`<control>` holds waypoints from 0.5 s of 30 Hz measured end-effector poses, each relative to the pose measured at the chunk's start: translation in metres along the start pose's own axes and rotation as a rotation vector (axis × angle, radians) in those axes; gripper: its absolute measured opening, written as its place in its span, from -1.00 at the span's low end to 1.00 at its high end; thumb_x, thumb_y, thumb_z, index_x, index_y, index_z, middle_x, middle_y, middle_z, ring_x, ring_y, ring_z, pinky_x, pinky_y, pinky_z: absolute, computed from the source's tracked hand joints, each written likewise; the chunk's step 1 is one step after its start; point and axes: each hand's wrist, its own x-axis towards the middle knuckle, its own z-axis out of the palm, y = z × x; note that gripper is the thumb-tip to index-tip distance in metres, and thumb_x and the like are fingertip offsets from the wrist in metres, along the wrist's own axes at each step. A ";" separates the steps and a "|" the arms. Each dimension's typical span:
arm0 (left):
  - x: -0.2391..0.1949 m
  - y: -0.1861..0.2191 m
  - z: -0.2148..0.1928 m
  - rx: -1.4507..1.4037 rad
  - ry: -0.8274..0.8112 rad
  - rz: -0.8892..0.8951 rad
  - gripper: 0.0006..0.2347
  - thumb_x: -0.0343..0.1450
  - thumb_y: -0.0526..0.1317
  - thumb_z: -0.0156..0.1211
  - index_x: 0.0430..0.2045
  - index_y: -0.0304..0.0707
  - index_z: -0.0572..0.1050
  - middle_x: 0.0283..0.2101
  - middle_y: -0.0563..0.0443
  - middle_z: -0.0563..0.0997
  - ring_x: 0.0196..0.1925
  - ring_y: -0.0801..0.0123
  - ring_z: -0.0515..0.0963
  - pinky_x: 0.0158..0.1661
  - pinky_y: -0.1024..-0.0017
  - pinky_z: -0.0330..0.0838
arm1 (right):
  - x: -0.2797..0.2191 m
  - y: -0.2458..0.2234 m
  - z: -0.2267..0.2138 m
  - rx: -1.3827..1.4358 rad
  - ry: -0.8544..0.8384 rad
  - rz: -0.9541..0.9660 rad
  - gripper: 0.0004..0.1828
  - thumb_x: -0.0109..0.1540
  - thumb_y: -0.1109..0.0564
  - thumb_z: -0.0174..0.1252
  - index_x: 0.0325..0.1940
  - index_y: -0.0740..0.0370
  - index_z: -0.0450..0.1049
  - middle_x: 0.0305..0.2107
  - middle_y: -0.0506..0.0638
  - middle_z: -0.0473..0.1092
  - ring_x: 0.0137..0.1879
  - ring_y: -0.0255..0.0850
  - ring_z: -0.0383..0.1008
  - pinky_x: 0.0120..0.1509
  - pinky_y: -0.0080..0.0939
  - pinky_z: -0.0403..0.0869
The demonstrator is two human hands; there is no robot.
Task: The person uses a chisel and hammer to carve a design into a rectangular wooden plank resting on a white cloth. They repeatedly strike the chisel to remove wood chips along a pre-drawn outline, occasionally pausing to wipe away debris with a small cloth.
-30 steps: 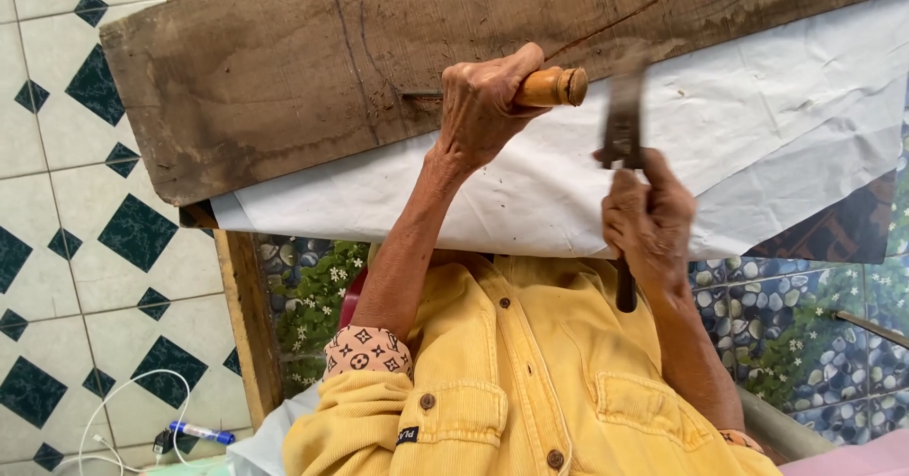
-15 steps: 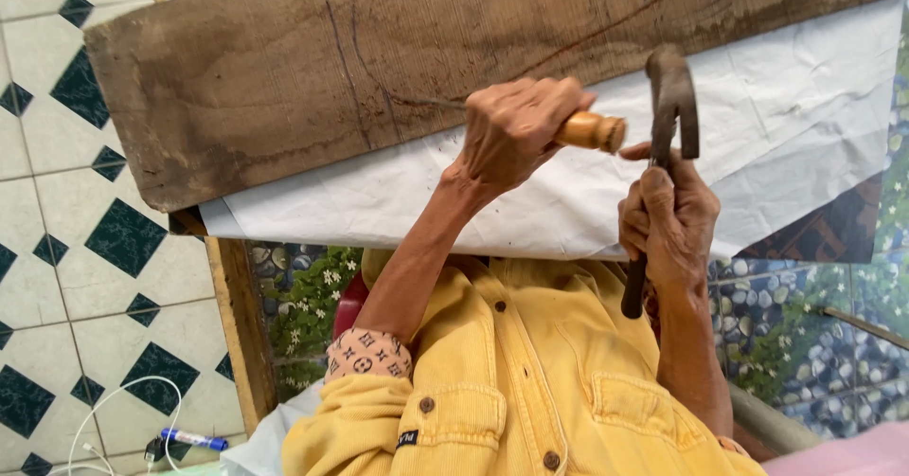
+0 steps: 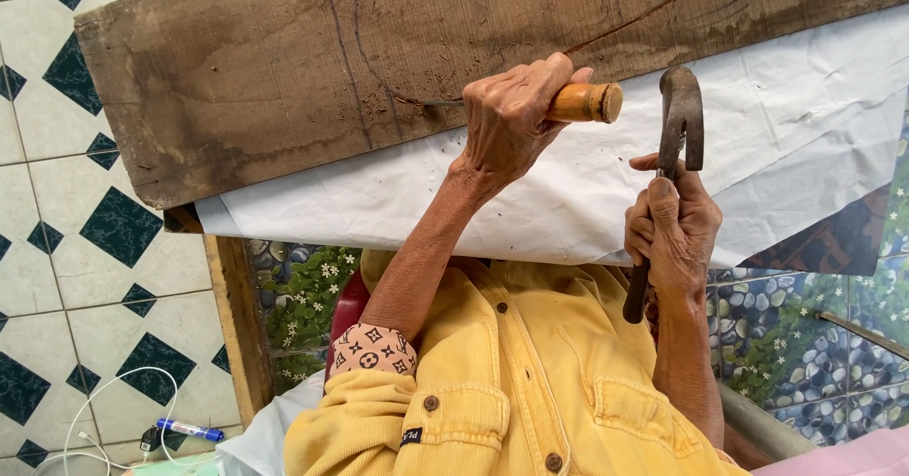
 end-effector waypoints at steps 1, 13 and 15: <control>0.001 0.000 0.001 0.001 0.000 -0.002 -0.80 0.55 -0.17 0.08 -0.50 -0.15 0.34 -0.63 0.16 0.32 -0.63 0.52 0.33 -0.58 0.45 0.21 | 0.001 0.007 -0.007 -0.001 -0.002 0.001 -0.64 0.46 -0.15 -0.06 0.07 0.19 0.34 -0.71 -0.18 -0.03 -0.69 -0.45 -0.09 -0.68 -0.44 -0.01; -0.009 -0.011 0.013 0.103 0.032 -0.044 -0.74 0.53 -0.10 0.09 -0.54 -0.09 0.25 -0.68 0.22 0.19 -0.66 0.62 0.22 -0.65 0.47 0.12 | 0.011 0.006 0.005 0.011 -0.244 -0.128 -0.68 0.54 -0.01 -0.17 0.19 0.24 0.33 -0.67 -0.24 0.10 -0.71 -0.45 0.03 -0.73 -0.47 0.08; -0.019 -0.020 0.023 0.070 -0.052 -0.055 -0.77 0.57 -0.06 0.00 -0.47 -0.08 0.33 -0.65 0.25 0.40 -0.67 0.61 0.43 -0.62 0.53 0.43 | 0.005 0.002 0.006 -0.136 -0.071 -0.190 -0.62 0.52 0.00 -0.19 0.18 0.36 0.34 -0.64 -0.19 0.12 -0.71 -0.42 0.09 -0.74 -0.44 0.17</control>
